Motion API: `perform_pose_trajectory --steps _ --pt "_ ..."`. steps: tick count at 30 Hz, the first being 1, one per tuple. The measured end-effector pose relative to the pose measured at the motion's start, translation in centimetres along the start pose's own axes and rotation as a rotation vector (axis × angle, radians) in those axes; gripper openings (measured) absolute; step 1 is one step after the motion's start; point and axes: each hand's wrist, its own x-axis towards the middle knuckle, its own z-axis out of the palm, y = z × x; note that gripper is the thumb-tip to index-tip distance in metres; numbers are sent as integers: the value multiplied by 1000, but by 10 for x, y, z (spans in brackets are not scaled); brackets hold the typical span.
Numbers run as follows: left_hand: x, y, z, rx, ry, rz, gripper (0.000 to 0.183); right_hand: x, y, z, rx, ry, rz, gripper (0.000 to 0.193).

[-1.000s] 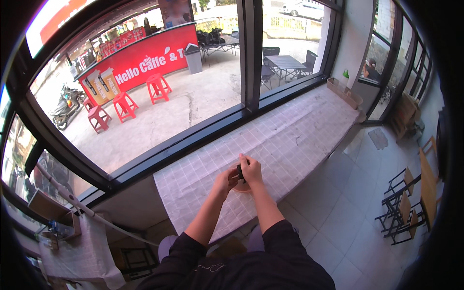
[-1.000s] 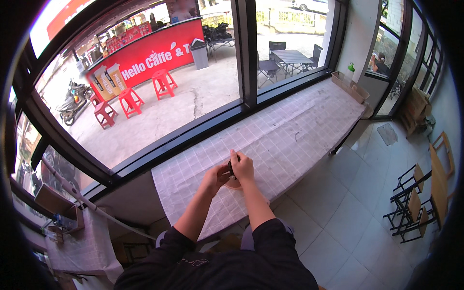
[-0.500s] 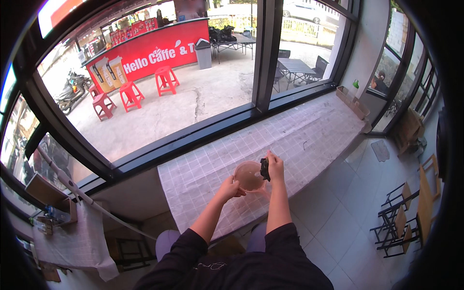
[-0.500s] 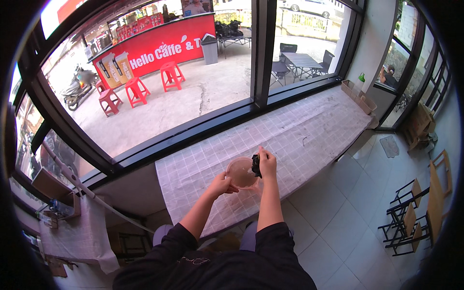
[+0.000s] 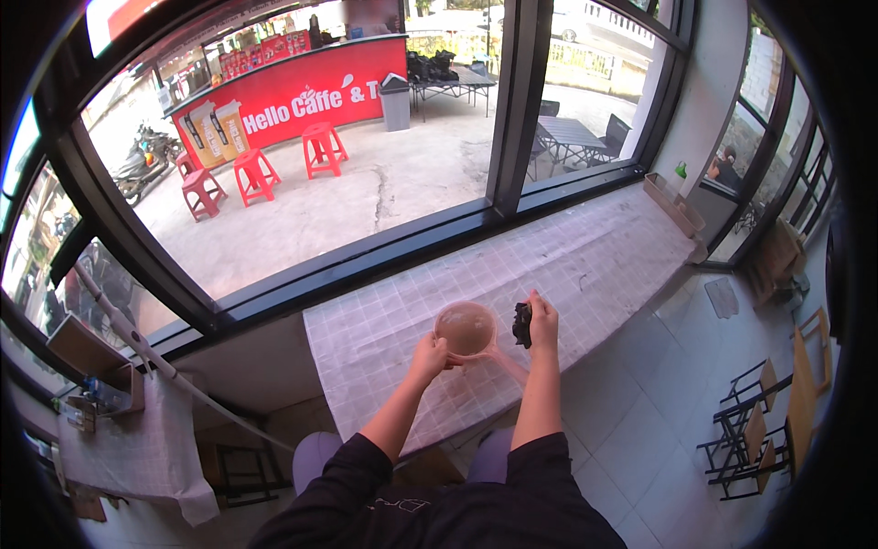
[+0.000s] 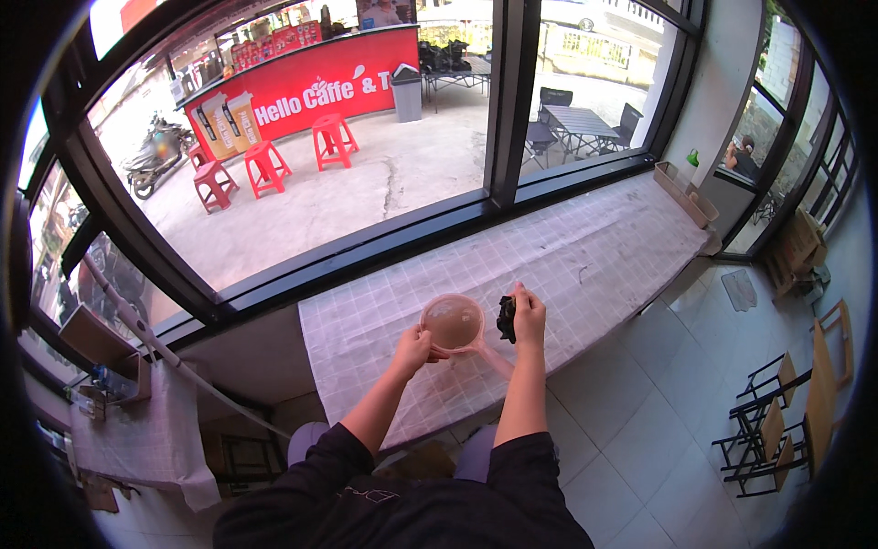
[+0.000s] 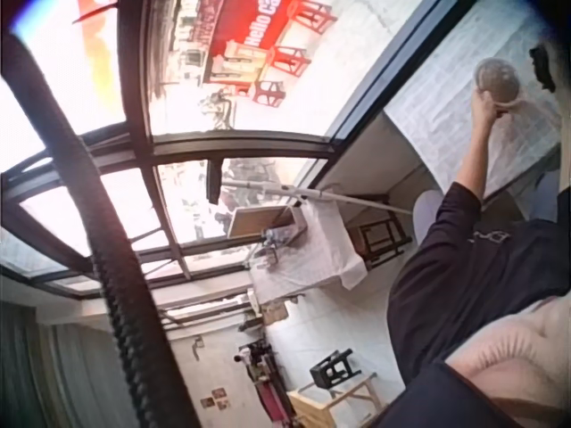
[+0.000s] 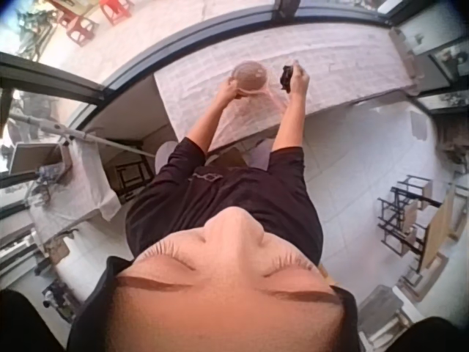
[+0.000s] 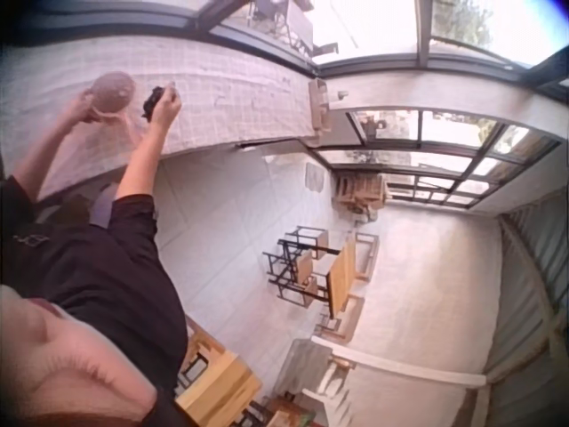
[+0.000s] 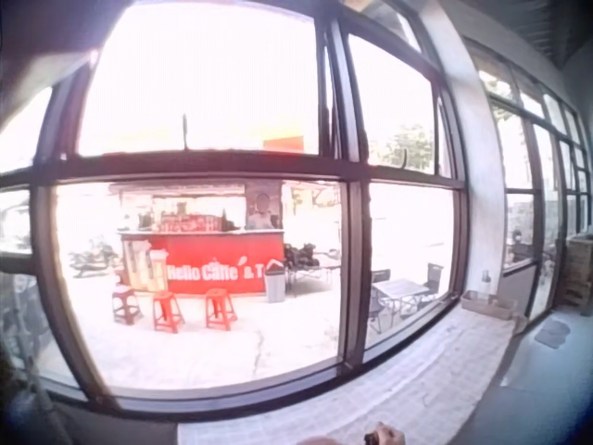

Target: The person cleans large windows using a squeegee on an extension pole and a cloth. The person wipes the top of the window frame with the squeegee, then uses a cloth to wipe along the bottom track and corners of the window frame.

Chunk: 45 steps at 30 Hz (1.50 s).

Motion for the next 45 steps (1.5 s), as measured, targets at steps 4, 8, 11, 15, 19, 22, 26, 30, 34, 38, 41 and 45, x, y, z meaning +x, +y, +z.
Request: perform_pose_trajectory --steps 4,8,11,15,19,22,26,30,34,38,41,45 --pt "1 7 -23 -40 67 -15 28 0 -1 1 -10 -1 -20 38" --pt "1 12 -48 -44 167 23 28 11 14 -5 -11 6 -51 34" --pt "-3 14 -68 -46 257 42 28 15 18 -4 25 22 -19 33" --pt "2 5 -99 -37 344 63 28 10 13 3 96 53 42 33" --pt "2 2 -122 -27 428 84 27 15 23 4 117 31 64 29" --pt "-2 12 -130 -39 448 85 26 11 23 4 225 19 65 24" --pt "0 12 -144 -67 460 92 27 9 27 2 312 -32 109 42" --pt "-3 17 -143 -48 443 94 28 12 35 -1 217 -56 154 47" --pt "-2 7 -149 -101 411 91 29 0 24 11 275 -183 143 50" --pt "-5 15 -151 -83 361 -31 31 4 31 11 254 -253 67 52" --pt "-16 20 -147 -62 363 -81 31 5 29 10 217 -252 34 52" --pt "-36 -16 -131 -94 634 113 23 -3 15 13 158 -227 116 51"
